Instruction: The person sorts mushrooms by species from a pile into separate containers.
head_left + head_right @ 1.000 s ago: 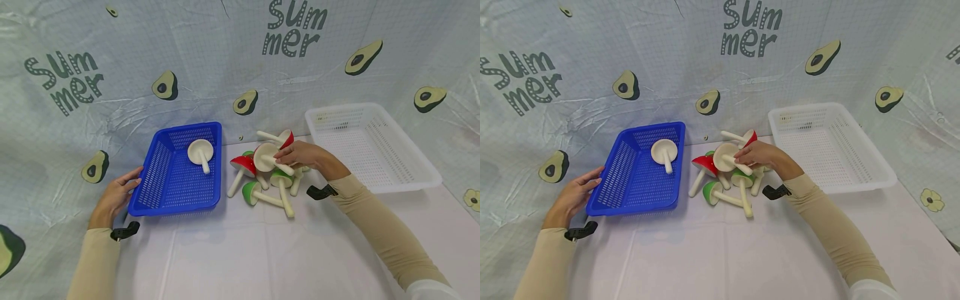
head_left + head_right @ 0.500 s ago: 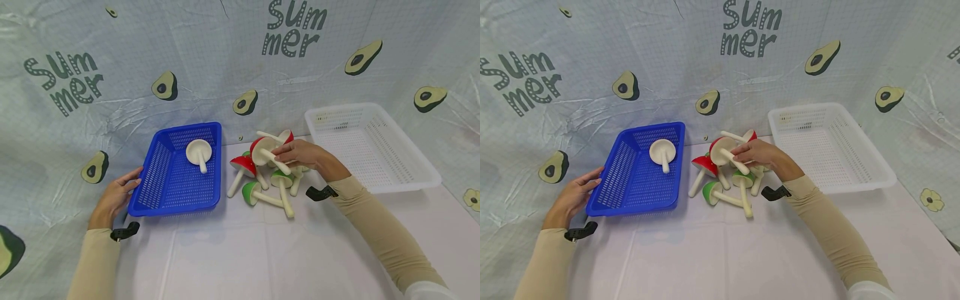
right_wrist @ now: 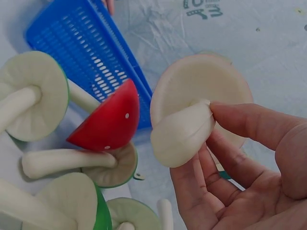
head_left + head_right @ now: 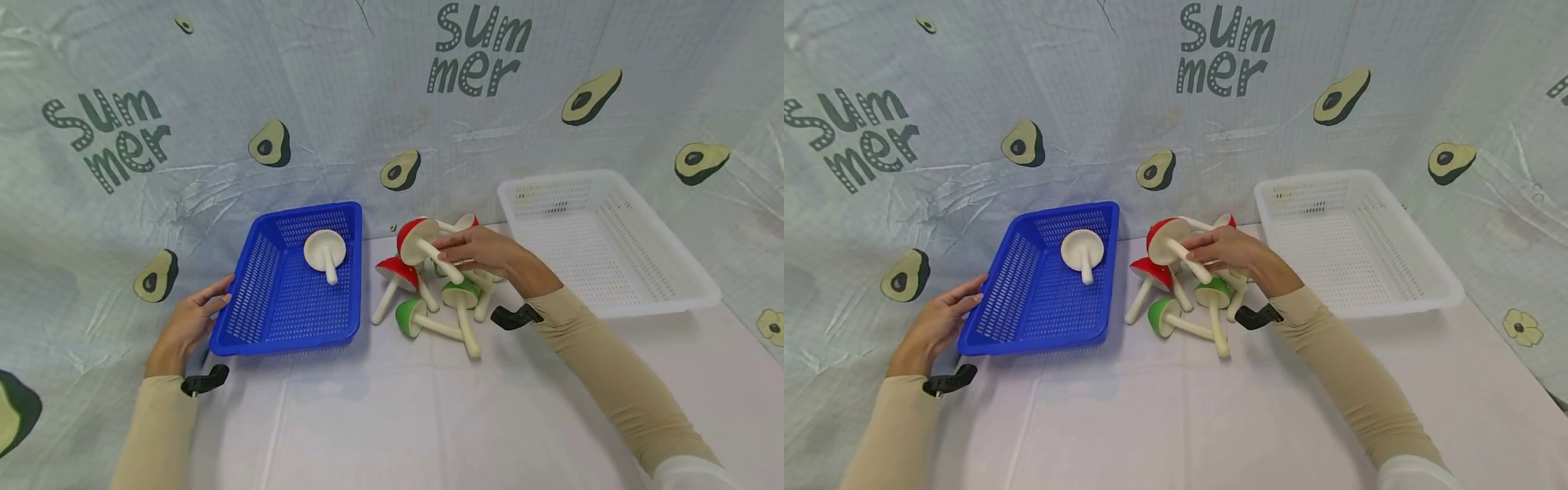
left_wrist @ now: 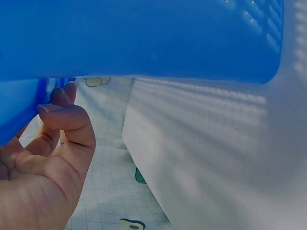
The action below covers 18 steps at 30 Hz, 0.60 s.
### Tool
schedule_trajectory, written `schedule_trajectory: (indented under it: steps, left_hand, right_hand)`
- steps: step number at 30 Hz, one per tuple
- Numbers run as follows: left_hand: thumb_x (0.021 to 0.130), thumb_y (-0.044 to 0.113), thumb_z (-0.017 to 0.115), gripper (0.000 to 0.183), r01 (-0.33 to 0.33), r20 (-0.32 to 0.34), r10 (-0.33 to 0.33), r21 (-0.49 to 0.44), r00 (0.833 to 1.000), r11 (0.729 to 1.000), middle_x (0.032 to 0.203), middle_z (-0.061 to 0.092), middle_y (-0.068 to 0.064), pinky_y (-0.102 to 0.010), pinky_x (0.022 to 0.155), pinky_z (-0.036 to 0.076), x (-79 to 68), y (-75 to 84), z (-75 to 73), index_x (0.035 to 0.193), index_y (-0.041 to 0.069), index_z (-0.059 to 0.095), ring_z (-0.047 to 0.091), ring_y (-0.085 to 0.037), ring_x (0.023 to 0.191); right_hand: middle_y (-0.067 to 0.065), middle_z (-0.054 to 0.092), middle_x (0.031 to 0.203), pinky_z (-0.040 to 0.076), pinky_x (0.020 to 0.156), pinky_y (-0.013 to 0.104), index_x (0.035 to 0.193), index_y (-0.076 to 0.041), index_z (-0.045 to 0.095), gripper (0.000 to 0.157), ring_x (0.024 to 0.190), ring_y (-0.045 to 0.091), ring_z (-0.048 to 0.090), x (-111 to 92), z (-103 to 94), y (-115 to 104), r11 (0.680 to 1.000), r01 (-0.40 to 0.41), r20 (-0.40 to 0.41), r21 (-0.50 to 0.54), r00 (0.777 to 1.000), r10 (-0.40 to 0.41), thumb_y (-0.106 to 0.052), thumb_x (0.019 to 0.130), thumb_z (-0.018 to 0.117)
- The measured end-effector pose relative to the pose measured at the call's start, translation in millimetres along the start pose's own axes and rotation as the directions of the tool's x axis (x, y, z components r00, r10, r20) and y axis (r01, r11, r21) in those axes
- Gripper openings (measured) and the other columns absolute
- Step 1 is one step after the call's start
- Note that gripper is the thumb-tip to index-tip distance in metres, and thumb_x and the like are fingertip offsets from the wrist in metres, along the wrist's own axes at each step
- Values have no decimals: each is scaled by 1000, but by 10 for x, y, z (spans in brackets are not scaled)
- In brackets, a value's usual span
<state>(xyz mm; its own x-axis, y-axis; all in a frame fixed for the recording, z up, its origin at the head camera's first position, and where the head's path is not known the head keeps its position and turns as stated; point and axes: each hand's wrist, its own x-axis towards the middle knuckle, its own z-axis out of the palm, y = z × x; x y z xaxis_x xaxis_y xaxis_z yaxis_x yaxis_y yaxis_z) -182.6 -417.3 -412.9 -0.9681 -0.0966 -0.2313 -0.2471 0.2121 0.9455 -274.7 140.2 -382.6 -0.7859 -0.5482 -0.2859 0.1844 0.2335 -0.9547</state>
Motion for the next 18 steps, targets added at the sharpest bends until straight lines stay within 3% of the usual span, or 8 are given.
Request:
schedule_trajectory:
  steps: [18]
  left_hand:
    - [101,27,65,64,29,-1,-29,-23,1000,999,123,45,9,-19,76,55,-5,17,7,158,19,37,60,-5,99]
  right_hand:
    - [12,56,144,43,112,46,147,-4,54,49,123,19,59,181,220,-107,1000,22,101,14,995,-24,-13,99,63]
